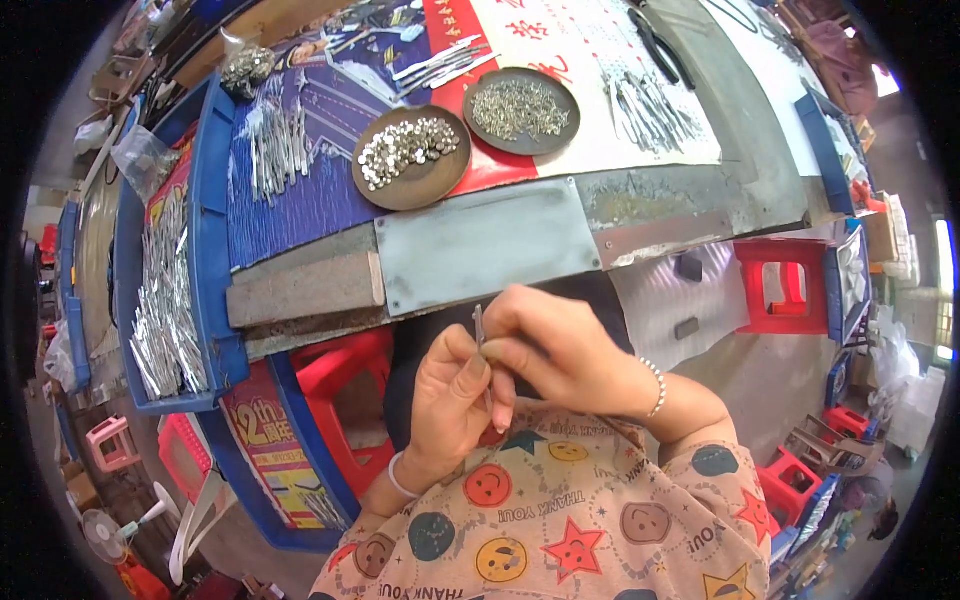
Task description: Assembling small metal jewelry or decorative components by attaching flower-shaped pieces to thin metal pins.
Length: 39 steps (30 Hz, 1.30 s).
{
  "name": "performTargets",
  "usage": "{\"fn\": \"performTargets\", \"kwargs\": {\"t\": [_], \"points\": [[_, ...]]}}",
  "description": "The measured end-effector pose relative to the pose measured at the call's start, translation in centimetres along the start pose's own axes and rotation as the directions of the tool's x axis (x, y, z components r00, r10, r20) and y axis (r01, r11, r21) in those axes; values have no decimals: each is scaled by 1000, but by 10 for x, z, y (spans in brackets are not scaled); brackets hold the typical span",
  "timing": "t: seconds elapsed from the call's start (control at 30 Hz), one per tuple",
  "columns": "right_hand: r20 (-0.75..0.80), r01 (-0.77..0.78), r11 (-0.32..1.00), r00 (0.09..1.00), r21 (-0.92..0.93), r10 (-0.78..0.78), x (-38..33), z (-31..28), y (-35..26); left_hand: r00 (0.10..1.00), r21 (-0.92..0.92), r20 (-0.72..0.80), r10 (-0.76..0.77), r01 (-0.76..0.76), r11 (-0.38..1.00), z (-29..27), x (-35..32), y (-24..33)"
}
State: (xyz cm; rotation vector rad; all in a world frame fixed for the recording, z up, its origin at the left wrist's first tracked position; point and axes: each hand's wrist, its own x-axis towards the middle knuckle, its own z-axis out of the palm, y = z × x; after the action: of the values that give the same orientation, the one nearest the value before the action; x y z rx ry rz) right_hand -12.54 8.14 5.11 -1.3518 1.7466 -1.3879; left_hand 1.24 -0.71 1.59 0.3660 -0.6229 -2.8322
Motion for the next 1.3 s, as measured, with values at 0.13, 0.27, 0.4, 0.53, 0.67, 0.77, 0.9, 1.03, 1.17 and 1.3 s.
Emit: {"fn": "performTargets", "kwargs": {"t": [0.13,0.27,0.4,0.53,0.67,0.77,0.9,1.03,1.17,1.3], "points": [[-122,215,933,958,-290,-259,-2,17,0,1000,7,-31,-2,3,1000,-3,-1,0],[-76,144,964,983,-225,-165,-3,9,3,999,-1,-32,-31,31,1000,-4,0,-1],[43,234,951,972,-203,-230,4,-2,0,999,-16,-8,-50,50,999,1,-1,0],[36,201,961,980,-190,-198,1,1,-6,999,-33,13,-41,41,999,-1,-4,-1],[100,-17,990,995,139,3,-1,-4,4,997,-33,60,-48,51,998,2,-6,0],[207,-195,901,971,388,121,0,-12,8,993,-23,86,-77,79,997,2,-6,1],[330,-78,923,942,376,-55,9,-23,8,984,18,110,-140,139,990,6,-8,3],[343,-60,962,938,265,-36,6,-25,-3,979,105,-65,-193,199,974,13,-16,9],[323,-205,920,942,335,93,-11,-13,3,985,186,-134,-107,131,974,-5,-24,10],[369,-431,894,816,-125,445,-54,9,43,982,215,-185,-30,71,974,13,-24,29]]}}
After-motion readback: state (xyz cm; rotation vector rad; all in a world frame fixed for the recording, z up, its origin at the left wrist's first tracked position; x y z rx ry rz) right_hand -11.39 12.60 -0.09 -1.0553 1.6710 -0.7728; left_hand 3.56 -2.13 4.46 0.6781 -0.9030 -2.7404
